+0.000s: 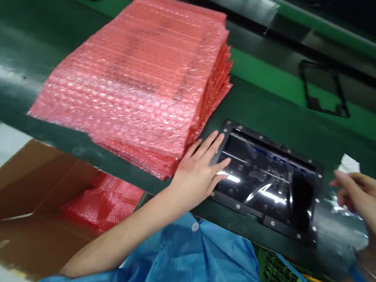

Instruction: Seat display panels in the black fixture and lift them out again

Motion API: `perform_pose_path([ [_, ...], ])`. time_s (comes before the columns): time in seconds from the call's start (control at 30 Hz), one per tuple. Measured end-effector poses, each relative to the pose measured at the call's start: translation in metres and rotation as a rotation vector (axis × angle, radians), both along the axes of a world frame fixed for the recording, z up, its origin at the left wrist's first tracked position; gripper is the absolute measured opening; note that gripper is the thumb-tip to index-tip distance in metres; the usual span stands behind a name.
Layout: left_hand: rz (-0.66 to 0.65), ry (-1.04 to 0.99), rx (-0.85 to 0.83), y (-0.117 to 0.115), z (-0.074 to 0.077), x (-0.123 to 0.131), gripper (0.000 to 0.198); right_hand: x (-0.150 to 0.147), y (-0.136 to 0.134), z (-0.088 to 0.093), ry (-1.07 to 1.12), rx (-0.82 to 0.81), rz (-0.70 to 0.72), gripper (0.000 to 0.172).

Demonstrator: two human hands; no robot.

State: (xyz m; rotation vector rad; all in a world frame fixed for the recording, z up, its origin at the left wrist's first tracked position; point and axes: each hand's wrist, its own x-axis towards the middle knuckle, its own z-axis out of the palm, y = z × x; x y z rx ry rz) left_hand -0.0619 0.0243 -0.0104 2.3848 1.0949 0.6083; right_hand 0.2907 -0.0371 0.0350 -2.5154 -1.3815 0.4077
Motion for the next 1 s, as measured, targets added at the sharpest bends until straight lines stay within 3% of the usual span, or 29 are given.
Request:
perform_pose_path([
  [0.1,-0.237,0.054,0.065,-0.015,0.01,0.04,0.039,-0.006,0.015,0.003,0.067,-0.166,-0.047,0.053],
  [0.17,-0.47,0.055,0.078,-0.025,0.011,0.072,0.047,-0.003,0.024,0.0,0.114,-0.224,-0.01,0.052],
  [0.23,-0.606,0.065,0.07,-0.032,0.007,0.099,0.052,0.002,0.034,-0.007,0.158,-0.245,0.019,0.054],
  [0.33,-0.673,0.114,0.041,-0.032,0.002,0.119,0.049,0.008,0.047,-0.014,0.123,-0.318,0.028,0.055],
  [0.47,-0.677,0.155,0.043,-0.029,0.002,0.124,0.042,0.009,0.06,-0.013,-0.004,-0.411,0.081,0.055],
  [0.63,-0.702,0.178,0.047,-0.022,0.009,0.126,0.04,0.003,0.051,-0.016,-0.034,-0.305,0.036,0.055],
  [0.7,-0.622,0.171,0.074,-0.011,0.012,0.127,0.042,0.001,0.042,-0.023,-0.015,-0.147,-0.024,0.054],
  [0.83,-0.169,0.202,0.166,0.022,0.014,0.127,0.045,0.004,0.029,-0.032,0.1,0.112,-0.143,0.048],
  [1.0,-0.057,0.138,0.143,0.042,0.017,0.125,0.036,0.005,0.026,-0.034,0.305,0.222,-0.129,0.05],
])
